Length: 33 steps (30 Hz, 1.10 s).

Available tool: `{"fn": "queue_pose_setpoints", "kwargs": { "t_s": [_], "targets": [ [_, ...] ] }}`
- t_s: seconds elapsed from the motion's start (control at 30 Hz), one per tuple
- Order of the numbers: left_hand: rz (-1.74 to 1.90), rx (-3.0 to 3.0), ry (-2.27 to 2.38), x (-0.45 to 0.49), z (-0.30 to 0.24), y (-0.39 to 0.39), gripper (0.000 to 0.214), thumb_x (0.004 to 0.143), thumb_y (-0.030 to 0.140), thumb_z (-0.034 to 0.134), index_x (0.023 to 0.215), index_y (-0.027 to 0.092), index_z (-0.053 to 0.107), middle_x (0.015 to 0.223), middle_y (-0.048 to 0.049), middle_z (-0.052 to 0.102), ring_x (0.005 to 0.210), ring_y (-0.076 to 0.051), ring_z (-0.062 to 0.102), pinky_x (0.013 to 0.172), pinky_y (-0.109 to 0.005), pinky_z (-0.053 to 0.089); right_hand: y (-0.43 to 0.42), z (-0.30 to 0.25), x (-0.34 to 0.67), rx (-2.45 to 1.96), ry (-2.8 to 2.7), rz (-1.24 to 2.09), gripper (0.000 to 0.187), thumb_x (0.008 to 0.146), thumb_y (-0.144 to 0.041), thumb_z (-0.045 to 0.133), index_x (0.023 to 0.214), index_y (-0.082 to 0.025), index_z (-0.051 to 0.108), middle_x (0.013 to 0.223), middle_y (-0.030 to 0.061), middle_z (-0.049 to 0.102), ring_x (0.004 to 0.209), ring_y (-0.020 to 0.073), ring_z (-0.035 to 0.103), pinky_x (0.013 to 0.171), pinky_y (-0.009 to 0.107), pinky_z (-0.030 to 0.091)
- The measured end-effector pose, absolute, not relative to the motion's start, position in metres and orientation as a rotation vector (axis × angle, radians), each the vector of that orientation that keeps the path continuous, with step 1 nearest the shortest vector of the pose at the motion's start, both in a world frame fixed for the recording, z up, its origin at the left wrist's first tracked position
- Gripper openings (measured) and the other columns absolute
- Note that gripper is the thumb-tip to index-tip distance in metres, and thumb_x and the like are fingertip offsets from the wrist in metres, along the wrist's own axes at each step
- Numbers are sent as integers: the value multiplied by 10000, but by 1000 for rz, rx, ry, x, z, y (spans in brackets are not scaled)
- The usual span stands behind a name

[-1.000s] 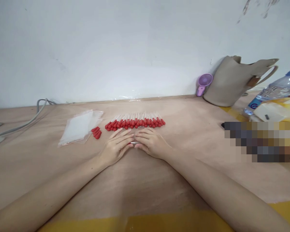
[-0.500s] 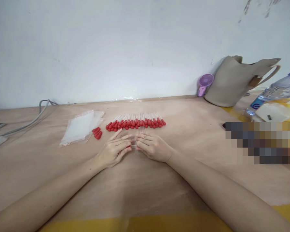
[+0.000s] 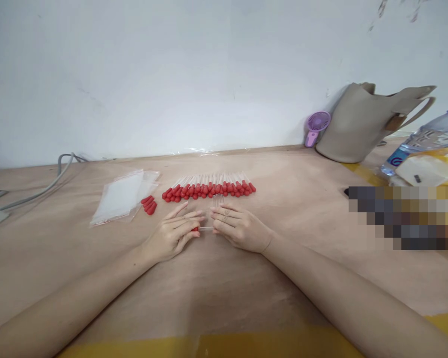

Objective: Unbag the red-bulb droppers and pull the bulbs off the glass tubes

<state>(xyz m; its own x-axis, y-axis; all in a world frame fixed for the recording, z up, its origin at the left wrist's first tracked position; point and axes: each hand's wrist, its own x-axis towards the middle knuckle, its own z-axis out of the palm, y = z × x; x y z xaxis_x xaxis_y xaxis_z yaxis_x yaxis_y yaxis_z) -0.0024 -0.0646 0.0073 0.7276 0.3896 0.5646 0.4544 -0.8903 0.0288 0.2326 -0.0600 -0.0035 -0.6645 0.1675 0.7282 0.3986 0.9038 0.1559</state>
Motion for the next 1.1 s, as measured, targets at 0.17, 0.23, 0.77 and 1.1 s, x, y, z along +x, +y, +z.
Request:
{"fn": "queue_pose_setpoints", "kwargs": {
  "t_s": [0.17,0.23,0.77,1.1],
  "targets": [
    [-1085,-2590,-972,-17,10,-60,170,874,235,462,879,174,620,896,-49,677,936,-178,612,892,-364,448,-56,-1,241,-660,-2143,-234,151,858,-197,492,923,-171,625,890,73,671,915,175,607,814,342,492],
    [-1155,-2428,-1160,-25,18,-53,218,864,299,472,871,170,648,809,-61,637,804,-173,604,734,-310,486,-55,-2,240,-825,-2088,-207,179,863,-242,487,907,-168,644,722,53,634,723,158,586,672,307,482],
    [-459,-2089,-2044,-87,39,-2,273,760,424,489,772,192,633,721,-68,646,706,-244,600,603,-326,445,-50,-12,238,-1307,-2091,-244,191,794,-136,395,873,-164,567,740,48,603,685,171,553,621,266,394],
    [-507,-1960,-1967,-74,43,-12,354,801,488,440,882,200,630,933,-82,612,732,-240,595,589,-324,423,-48,-15,232,-1280,-2093,-231,259,765,-111,418,930,-154,614,780,60,600,691,156,554,623,245,399]
  ]
}}
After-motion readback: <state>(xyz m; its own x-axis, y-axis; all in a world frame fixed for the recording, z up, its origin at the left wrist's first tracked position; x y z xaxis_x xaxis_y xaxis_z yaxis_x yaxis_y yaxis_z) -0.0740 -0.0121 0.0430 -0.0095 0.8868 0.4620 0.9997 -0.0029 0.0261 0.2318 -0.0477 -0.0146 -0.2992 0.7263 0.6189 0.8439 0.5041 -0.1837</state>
